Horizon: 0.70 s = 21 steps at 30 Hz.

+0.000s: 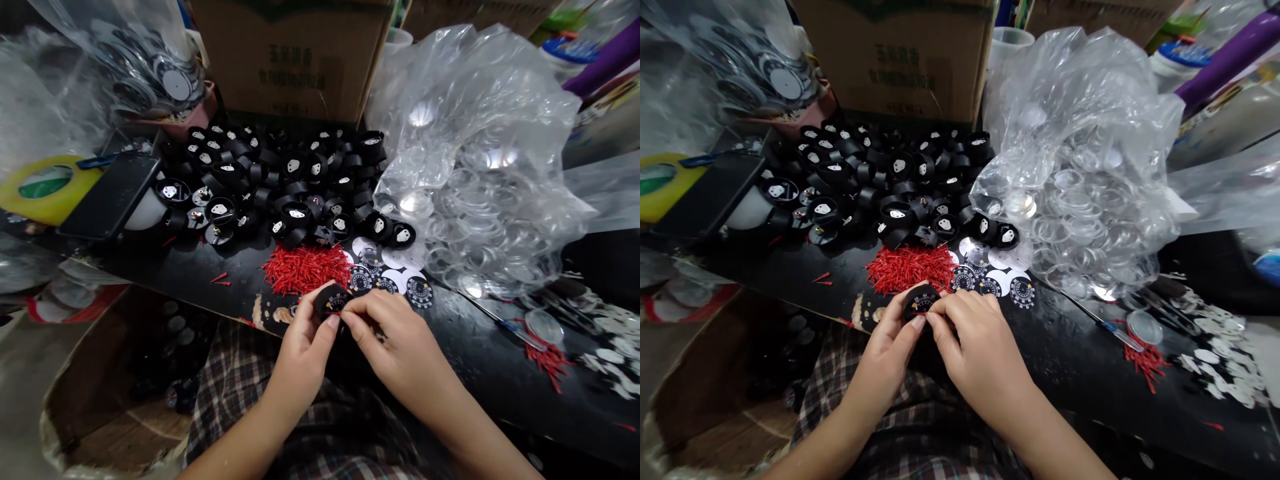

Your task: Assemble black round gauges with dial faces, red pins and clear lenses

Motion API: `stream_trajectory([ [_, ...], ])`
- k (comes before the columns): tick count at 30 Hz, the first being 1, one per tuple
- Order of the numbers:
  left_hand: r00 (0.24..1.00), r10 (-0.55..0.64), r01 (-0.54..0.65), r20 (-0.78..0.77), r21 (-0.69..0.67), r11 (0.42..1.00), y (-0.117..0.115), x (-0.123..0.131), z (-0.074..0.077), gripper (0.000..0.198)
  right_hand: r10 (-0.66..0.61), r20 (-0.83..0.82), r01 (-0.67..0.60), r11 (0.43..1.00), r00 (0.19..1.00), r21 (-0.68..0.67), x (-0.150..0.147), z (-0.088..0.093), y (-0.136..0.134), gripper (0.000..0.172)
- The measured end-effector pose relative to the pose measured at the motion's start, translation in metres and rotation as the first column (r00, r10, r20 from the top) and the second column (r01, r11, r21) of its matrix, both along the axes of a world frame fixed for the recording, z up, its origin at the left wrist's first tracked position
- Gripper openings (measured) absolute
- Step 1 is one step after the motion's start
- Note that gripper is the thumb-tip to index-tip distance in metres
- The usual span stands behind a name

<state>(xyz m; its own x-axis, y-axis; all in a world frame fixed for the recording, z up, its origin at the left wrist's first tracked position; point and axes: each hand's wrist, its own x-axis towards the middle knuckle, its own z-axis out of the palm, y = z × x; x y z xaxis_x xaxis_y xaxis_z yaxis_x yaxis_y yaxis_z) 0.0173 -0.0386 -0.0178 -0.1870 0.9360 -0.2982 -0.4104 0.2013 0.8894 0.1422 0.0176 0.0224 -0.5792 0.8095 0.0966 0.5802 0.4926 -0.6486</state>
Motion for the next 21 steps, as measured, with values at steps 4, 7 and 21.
stream_trajectory([
  [4, 0.998, -0.001, 0.004, -0.071, 0.035, 0.999, -0.0005, -0.0026, 0.0064, 0.027, -0.010, 0.006, 0.010, 0.999, 1.000, -0.030, 0.0025, -0.0004, -0.0001, 0.015],
  [7, 0.994, 0.008, -0.002, -0.112, 0.055, 0.998, -0.0012, -0.0040, 0.0089, 0.025, 0.003, -0.030, -0.005, 0.999, 1.000, -0.052, 0.0045, 0.0013, -0.0005, 0.017],
  [21, 0.964, 0.018, 0.005, -0.267, 0.085, 0.996, -0.0081, -0.0040, 0.0102, 0.025, -0.009, -0.057, 0.004, 0.996, 0.998, -0.089, 0.0066, 0.0036, -0.0053, 0.019],
])
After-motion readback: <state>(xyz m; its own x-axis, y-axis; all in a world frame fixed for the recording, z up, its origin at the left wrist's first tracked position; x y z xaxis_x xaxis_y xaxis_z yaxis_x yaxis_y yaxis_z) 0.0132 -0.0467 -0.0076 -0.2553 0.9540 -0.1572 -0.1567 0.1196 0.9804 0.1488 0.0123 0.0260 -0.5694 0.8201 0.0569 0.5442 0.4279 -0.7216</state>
